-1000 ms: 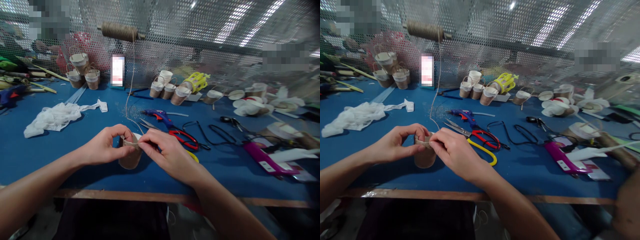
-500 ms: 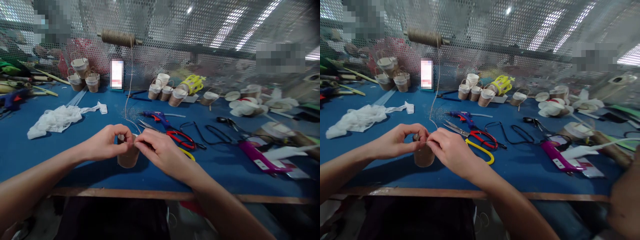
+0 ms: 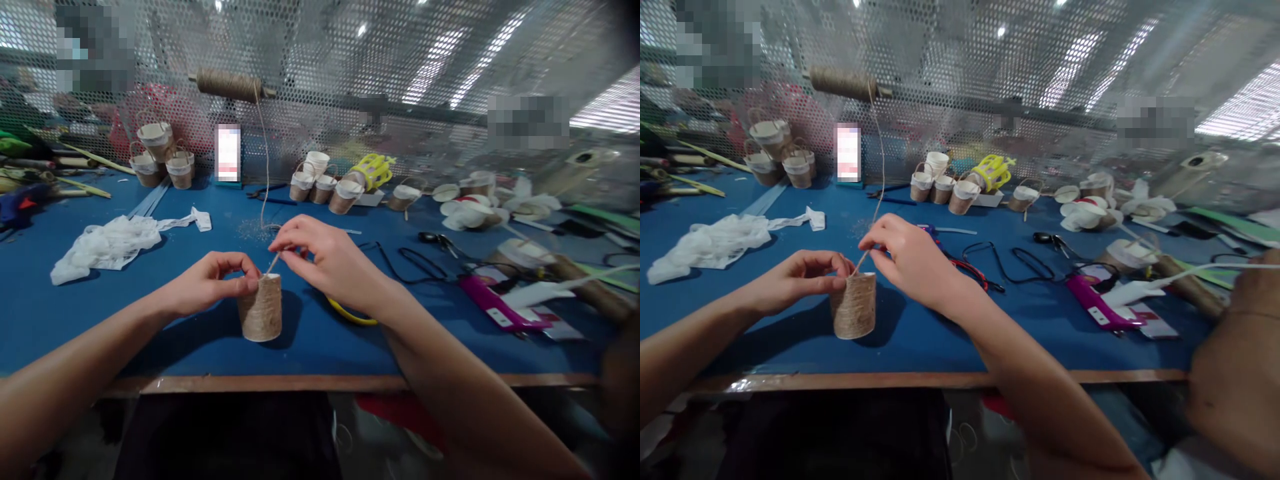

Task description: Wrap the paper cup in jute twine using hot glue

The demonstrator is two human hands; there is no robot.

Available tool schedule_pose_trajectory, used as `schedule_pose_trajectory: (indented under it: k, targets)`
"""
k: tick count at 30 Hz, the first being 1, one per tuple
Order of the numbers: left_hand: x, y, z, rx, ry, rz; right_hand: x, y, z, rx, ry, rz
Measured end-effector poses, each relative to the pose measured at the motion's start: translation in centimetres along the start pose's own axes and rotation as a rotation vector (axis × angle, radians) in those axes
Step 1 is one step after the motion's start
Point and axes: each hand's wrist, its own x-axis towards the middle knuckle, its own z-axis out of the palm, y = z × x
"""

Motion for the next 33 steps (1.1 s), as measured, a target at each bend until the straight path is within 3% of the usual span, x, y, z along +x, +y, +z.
schedule_pose_trajectory:
  k: [9, 12, 16, 20, 24, 26, 30, 33]
  targets:
    - [-0.2, -0.9, 0.1, -0.238, -0.027, -0.018, 2.4, 1.3, 2.8, 0.166, -0.109, -0.037]
    - [-0.2, -1.0, 0.0, -0.267, -0.047, -0.015, 2.2, 1.9, 2.4, 0.169, -0.121, 0.123]
    - [-0.2, -1.0, -0.1, -0.289, -0.056, -0.007, 1.3, 4.4, 0.7, -0.136, -0.106, 0.566]
    - [-0.2, -1.1, -0.3, -0.242, -0.065, 0.038, 0.0, 8.1, -0.1, -0.333, -0.165, 0.812]
    - [-0.1, -1.1, -0.4, -0.195, -0.079, 0.085, -0.6, 10.4, 0.7, -0.293, -0.391, 0.92]
    - [-0.1, -1.0, -0.6, -0.185, -0.073, 0.104, -0.5, 10.8, 1.3, -0.24, -0.437, 0.955]
    - [-0.1, -1.1, -1.1, -0.188, -0.068, 0.129, -0.1, 11.0, 2.1, -0.104, -0.382, 1.018]
    - [0.0, -1.2, -1.4, -0.215, -0.077, 0.109, -0.1, 10.5, 1.7, 0.049, -0.255, 1.03]
